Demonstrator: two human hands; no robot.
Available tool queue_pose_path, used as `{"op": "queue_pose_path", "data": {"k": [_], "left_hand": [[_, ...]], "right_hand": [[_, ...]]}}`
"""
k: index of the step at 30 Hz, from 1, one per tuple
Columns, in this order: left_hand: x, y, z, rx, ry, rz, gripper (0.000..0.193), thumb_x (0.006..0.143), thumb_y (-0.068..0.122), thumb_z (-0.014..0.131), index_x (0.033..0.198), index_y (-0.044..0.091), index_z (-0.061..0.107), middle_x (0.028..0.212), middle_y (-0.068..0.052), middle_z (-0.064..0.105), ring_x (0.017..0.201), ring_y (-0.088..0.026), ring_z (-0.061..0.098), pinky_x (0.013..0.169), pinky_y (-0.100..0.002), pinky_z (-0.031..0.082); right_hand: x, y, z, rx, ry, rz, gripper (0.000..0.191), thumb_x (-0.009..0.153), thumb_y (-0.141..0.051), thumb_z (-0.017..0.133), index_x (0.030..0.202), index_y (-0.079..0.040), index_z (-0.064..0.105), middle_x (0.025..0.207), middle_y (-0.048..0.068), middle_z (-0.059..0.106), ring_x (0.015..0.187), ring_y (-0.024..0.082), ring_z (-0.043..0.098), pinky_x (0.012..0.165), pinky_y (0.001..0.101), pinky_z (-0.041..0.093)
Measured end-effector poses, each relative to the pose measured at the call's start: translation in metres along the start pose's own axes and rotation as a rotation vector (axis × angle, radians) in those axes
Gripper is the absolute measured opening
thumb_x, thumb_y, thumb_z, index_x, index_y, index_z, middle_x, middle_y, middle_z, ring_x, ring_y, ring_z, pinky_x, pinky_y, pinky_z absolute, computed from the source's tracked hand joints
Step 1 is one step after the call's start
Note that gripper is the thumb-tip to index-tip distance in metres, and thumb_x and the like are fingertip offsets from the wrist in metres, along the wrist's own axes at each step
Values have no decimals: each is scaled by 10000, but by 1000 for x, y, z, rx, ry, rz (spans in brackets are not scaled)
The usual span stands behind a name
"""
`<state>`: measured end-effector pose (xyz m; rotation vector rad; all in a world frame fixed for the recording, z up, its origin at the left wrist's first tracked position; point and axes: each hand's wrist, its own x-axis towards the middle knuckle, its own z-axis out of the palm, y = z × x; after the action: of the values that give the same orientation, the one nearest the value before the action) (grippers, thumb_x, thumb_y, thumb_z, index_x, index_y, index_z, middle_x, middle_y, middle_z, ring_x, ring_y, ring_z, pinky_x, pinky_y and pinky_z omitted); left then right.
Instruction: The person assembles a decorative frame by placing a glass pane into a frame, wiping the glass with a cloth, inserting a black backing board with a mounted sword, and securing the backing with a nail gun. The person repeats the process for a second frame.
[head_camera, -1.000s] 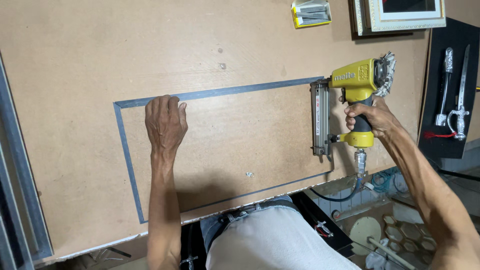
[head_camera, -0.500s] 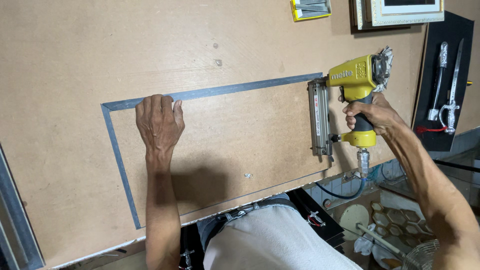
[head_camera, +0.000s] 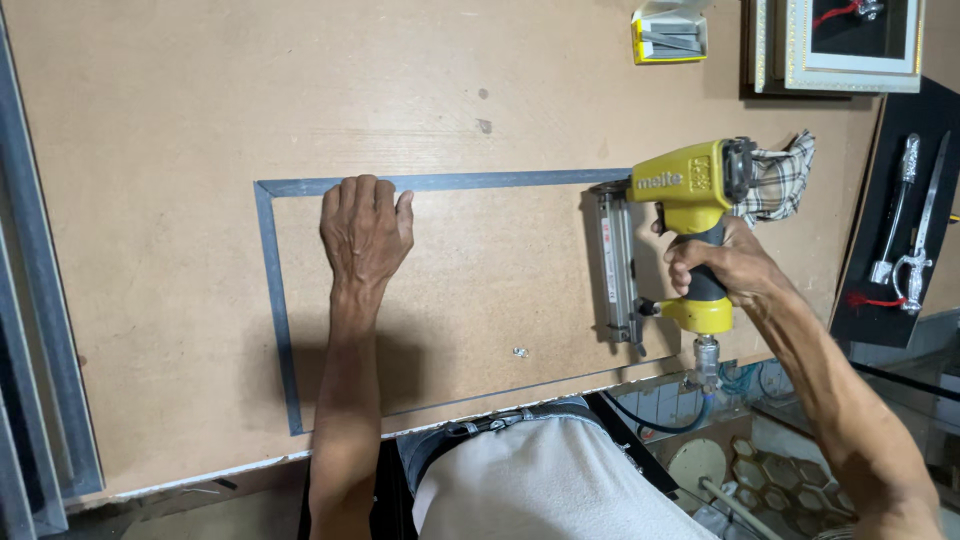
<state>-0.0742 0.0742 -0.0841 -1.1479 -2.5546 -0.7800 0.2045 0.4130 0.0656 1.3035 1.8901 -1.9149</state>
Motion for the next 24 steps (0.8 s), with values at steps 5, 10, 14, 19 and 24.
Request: {"op": "queue_pose_path", "data": {"k": [5,10,14,19,24], "left_hand": [[-2,-2,2,-19,25,-3,235,907,252,811,901,52,687,883,-76,596,858,-231,575,813,-377,466],[-1,-5,5,-10,18,-11,255,910,269,810,870,48,689,832,-62,582,825,-207,558,790,-361,464],[-1,-6,7,-13,12,-15,252,906,271,805,857,53,688,826,-60,583,822,-203,557,778,-358,460],[0,-8,7,-2,16,-7,246,916,267,802,852,60,685,826,-57,581,822,-202,555,783,-360,460],[1,-5,-2,-28,-13,-11,231,925,261,803,889,57,702,851,-71,598,847,-217,563,820,-376,449]], "right_hand": [[13,-8,46,25,-104,63,260,750,62,650,1000,104,591,687,155,627,505,228,612,469,392,552],[25,-12,58,16,-102,32,209,764,80,632,965,94,577,668,153,605,506,228,601,481,398,557],[27,-11,57,37,-91,70,171,766,76,637,927,102,586,651,150,597,507,227,611,486,400,569],[28,-11,58,-44,-74,66,180,747,85,646,916,111,590,663,156,616,506,237,617,464,387,560],[20,-16,67,-77,-49,39,242,752,79,654,983,109,586,734,165,649,530,217,632,470,365,564]]}}
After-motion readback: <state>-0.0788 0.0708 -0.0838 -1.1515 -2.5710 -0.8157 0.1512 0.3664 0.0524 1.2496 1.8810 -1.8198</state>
